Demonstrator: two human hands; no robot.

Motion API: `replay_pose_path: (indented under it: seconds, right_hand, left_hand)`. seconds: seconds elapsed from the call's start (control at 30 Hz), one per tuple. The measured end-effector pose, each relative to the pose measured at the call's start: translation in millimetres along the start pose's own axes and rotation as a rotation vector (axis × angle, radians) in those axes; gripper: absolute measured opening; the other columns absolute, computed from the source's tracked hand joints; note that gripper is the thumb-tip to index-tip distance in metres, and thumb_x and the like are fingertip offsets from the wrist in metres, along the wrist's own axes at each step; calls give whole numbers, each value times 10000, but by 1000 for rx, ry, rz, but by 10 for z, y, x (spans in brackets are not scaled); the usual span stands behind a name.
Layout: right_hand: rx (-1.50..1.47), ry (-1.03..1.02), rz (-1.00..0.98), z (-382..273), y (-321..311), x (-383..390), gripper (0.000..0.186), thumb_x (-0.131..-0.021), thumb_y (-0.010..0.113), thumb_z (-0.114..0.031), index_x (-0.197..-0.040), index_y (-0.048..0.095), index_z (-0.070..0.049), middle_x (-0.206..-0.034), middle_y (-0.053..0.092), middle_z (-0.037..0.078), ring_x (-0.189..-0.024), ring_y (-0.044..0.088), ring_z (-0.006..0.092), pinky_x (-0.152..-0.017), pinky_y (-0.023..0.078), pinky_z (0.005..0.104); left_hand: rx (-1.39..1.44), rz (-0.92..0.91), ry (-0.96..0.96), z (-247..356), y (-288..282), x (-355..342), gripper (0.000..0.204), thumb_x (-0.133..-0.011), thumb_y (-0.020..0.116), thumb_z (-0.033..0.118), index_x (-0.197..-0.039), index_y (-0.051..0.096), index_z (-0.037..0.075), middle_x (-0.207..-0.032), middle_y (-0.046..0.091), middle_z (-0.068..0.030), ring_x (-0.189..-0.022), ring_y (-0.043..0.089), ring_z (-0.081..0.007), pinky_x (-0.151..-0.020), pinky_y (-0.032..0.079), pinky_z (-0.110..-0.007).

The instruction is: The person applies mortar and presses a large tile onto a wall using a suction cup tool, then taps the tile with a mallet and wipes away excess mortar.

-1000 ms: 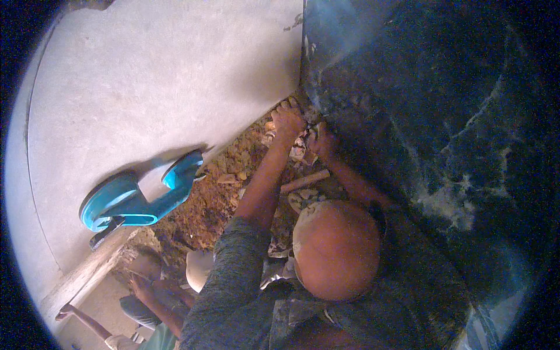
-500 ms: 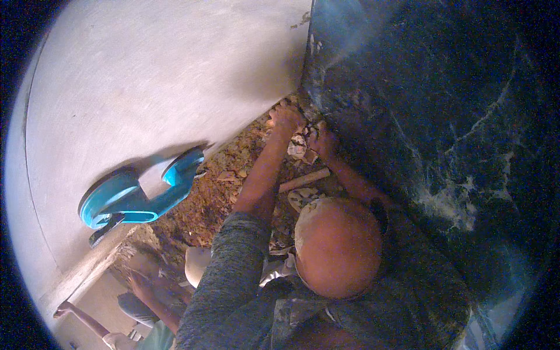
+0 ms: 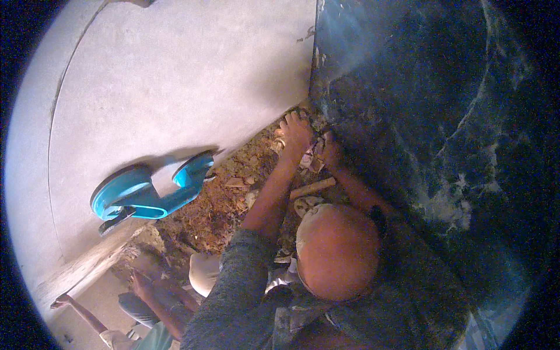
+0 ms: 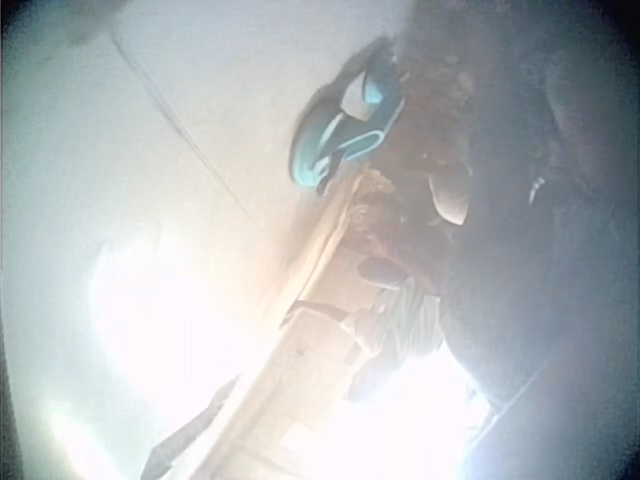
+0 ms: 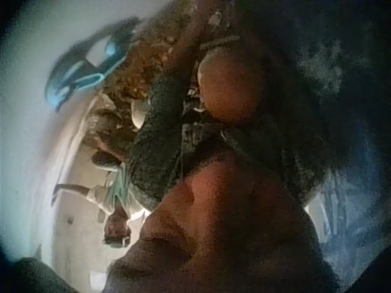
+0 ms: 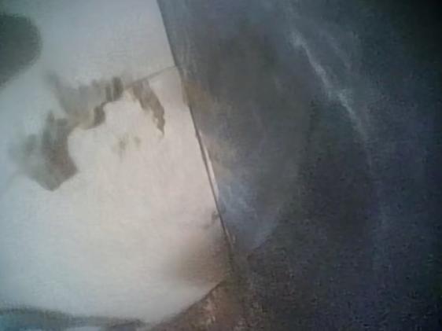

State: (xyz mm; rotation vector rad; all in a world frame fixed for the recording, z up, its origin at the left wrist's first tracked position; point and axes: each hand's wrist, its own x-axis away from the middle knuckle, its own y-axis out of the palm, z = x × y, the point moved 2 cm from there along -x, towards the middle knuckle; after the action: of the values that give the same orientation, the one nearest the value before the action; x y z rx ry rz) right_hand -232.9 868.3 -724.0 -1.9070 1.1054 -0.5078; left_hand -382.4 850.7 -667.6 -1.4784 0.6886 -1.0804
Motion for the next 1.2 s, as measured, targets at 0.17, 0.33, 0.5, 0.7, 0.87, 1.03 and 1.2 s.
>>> replay_pose_path:
  seconds: [0.17,0.33,0.5,0.7,0.87,1.03,1.2]
  right_hand:
    - [69,-4,-71,-83,-284,-63,415,-811,605,-226,-1138,494,5,-724,598,224,-595,582,419,-574,481,498]
    - [29,-11,-12,-129,-165,3,384,-813,600,-213,-1105,507,19,-674,579,212,-567,568,408,-533,464,485]
    - [9,44,-46,105,-30,26,454,-802,607,-205,-1161,494,49,-725,599,230,-592,580,414,-560,476,485]
    - [77,-33,75,29,-88,38,500,-803,608,-233,-1187,479,60,-744,592,231,-611,584,387,-588,473,491]
    - [5,78,-14,481,206,14,503,-807,623,-241,-1193,476,45,-807,608,221,-683,600,379,-627,478,474]
    - [-81,-49,21,443,152,107,480,-805,643,-221,-1180,482,31,-809,605,207,-701,599,373,-629,470,480]
    - [-95,-31,-20,240,148,87,448,-810,639,-223,-1155,489,19,-793,602,210,-688,595,386,-621,468,483]
  left_hand:
    - [111,160,22,121,-146,-60,385,-867,489,201,-1222,553,67,-1305,434,-175,-1231,391,-369,-951,348,-560]
    - [88,140,22,135,-89,-106,322,-847,522,184,-1145,597,87,-1233,466,-141,-1130,441,-327,-889,373,-531]
    - [80,111,37,241,-65,-180,295,-841,540,211,-1093,634,89,-1238,473,-121,-1153,425,-324,-901,363,-533]
    - [159,27,19,251,-95,-110,317,-847,548,228,-1116,648,93,-1363,421,-122,-1265,353,-361,-979,321,-578]
    - [142,-47,42,406,7,-306,412,-823,599,298,-1185,612,101,-1384,406,-116,-1285,333,-376,-968,325,-601]
    - [118,-13,118,492,419,-362,382,-851,553,289,-1196,604,132,-1374,425,-120,-1281,338,-379,-953,320,-626]
    - [259,176,50,368,676,-205,337,-871,497,270,-1160,618,147,-1310,482,-131,-1245,368,-368,-925,324,-636]
